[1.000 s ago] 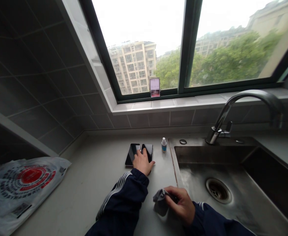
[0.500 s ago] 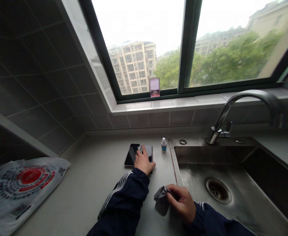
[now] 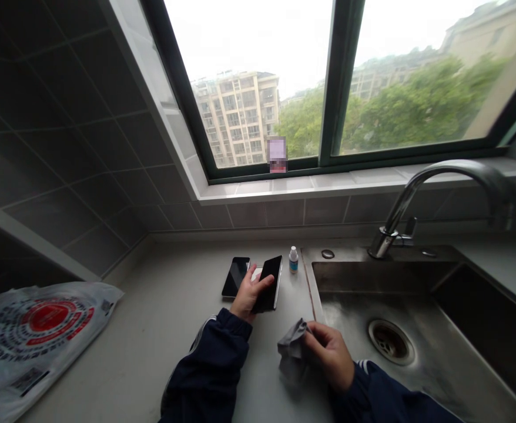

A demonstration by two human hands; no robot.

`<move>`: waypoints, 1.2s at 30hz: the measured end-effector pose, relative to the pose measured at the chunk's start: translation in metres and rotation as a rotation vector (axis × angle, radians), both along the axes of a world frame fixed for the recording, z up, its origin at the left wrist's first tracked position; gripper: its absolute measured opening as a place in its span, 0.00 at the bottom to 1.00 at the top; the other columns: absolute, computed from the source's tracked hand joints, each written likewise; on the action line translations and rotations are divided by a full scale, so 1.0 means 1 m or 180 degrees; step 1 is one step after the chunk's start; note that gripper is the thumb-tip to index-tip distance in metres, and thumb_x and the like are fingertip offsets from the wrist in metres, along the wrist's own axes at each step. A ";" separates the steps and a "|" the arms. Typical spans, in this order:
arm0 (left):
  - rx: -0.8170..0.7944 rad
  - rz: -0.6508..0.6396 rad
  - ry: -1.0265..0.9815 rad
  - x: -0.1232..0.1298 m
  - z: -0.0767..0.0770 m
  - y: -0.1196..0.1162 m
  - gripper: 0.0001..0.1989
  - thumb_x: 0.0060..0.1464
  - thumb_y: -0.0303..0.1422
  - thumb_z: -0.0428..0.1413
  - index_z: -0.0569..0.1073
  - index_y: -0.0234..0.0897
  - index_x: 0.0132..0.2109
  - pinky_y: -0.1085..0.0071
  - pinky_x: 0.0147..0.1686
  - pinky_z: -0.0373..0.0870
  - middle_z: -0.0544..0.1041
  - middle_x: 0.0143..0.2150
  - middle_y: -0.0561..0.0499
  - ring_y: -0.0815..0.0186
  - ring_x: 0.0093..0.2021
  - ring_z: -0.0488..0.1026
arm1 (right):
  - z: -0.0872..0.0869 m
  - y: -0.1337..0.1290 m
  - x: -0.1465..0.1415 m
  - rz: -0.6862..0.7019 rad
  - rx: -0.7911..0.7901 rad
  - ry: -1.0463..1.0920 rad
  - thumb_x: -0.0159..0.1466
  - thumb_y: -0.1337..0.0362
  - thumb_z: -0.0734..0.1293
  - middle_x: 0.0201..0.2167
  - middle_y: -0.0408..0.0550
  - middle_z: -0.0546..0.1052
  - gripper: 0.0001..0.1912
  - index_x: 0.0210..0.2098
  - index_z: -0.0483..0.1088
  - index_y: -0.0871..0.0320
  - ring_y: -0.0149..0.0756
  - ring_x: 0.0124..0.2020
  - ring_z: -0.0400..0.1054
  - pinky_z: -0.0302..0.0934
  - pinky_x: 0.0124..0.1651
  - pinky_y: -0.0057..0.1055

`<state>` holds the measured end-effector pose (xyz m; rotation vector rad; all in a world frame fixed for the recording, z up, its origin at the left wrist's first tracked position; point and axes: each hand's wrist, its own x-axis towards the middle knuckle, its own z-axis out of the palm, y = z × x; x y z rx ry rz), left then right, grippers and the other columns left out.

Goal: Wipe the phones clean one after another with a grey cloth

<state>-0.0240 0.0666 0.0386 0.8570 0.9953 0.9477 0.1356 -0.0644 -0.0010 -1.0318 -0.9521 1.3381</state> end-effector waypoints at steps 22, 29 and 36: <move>-0.1014 -0.1154 -0.2115 -0.001 -0.025 -0.042 0.30 0.59 0.52 0.44 0.71 0.32 0.55 0.55 0.41 0.72 0.71 0.57 0.37 0.57 0.38 0.76 | -0.003 0.030 0.040 -0.0571 -0.0958 0.1744 0.59 0.56 0.66 0.45 0.56 0.79 0.19 0.44 0.76 0.61 0.51 0.50 0.73 0.65 0.55 0.50; -0.0900 -0.1488 -0.2147 0.006 -0.029 -0.050 0.35 0.58 0.54 0.39 0.70 0.28 0.55 0.52 0.41 0.70 0.70 0.57 0.34 0.53 0.40 0.75 | -0.002 0.026 0.042 -0.0748 -0.0556 0.1627 0.60 0.53 0.66 0.49 0.52 0.77 0.19 0.46 0.77 0.55 0.52 0.56 0.68 0.63 0.56 0.49; -0.0911 -0.1342 -0.2028 0.014 -0.028 -0.055 0.32 0.56 0.53 0.47 0.67 0.35 0.59 0.53 0.52 0.65 0.76 0.50 0.39 0.51 0.48 0.74 | 0.006 0.006 0.019 0.0198 0.1410 -0.1627 0.67 0.54 0.61 0.63 0.50 0.63 0.24 0.60 0.66 0.53 0.53 0.67 0.51 0.42 0.68 0.51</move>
